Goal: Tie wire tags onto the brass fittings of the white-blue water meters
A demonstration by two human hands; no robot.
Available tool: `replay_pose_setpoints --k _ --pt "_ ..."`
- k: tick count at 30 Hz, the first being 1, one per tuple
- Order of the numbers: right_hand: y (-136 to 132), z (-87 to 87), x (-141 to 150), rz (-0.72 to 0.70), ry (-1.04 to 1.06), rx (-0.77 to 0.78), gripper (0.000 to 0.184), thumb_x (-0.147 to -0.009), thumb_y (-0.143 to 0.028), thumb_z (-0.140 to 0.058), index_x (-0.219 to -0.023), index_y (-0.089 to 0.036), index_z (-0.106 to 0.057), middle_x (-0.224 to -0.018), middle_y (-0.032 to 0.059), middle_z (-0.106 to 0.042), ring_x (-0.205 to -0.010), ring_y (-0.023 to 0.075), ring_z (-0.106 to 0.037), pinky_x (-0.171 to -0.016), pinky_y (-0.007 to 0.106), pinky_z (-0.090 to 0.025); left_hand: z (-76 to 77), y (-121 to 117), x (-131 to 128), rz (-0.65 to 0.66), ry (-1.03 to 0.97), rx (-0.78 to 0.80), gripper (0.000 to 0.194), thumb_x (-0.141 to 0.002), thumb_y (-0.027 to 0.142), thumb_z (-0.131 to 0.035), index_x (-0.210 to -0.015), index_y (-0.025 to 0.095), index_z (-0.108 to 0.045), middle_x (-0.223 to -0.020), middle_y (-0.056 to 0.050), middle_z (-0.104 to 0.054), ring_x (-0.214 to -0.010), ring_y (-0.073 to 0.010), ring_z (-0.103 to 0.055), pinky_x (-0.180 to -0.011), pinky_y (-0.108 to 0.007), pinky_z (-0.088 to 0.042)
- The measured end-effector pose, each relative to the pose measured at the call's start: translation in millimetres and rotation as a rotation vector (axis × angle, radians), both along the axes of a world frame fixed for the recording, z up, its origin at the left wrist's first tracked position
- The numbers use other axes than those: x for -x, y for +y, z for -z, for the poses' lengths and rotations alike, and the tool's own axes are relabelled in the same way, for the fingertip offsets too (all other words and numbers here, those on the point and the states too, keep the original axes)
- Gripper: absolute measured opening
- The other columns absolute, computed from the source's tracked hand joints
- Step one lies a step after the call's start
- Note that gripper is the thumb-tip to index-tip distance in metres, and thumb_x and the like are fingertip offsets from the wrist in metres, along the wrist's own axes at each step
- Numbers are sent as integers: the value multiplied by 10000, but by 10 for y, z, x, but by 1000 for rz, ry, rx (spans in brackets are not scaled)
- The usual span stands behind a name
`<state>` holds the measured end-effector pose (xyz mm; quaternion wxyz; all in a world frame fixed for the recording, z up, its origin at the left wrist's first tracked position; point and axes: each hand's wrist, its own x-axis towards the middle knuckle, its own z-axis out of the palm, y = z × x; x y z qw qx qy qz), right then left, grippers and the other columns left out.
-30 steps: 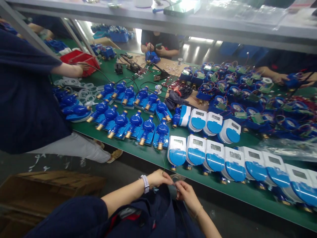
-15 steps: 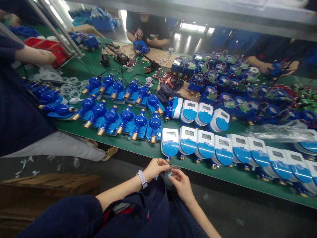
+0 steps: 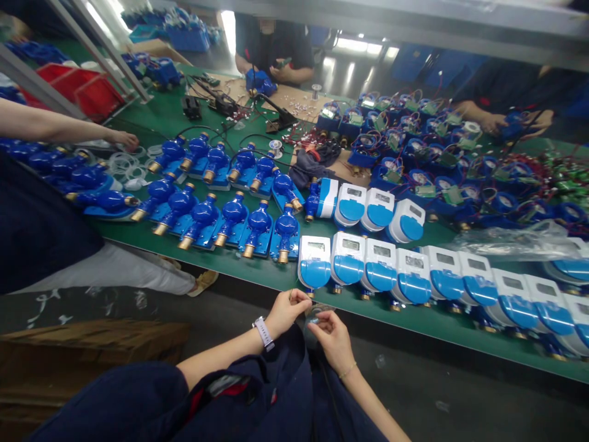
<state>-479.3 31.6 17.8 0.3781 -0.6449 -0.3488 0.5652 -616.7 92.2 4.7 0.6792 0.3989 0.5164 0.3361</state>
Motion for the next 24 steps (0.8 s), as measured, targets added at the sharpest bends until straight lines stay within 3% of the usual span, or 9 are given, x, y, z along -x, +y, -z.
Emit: replay_pose_setpoints --k 24 --pt "-20 46 -12 -26 -20 -11 253 -646 -330 -677 -760 -178 -510 -672 -6 -587 -606 136 -560 -570 249 -437 -19 -51 -32 59 4 -43 186 -671 297 -648 -714 119 -612 -699 -49 -614 -661 -132 -550 -645 -235 -428"
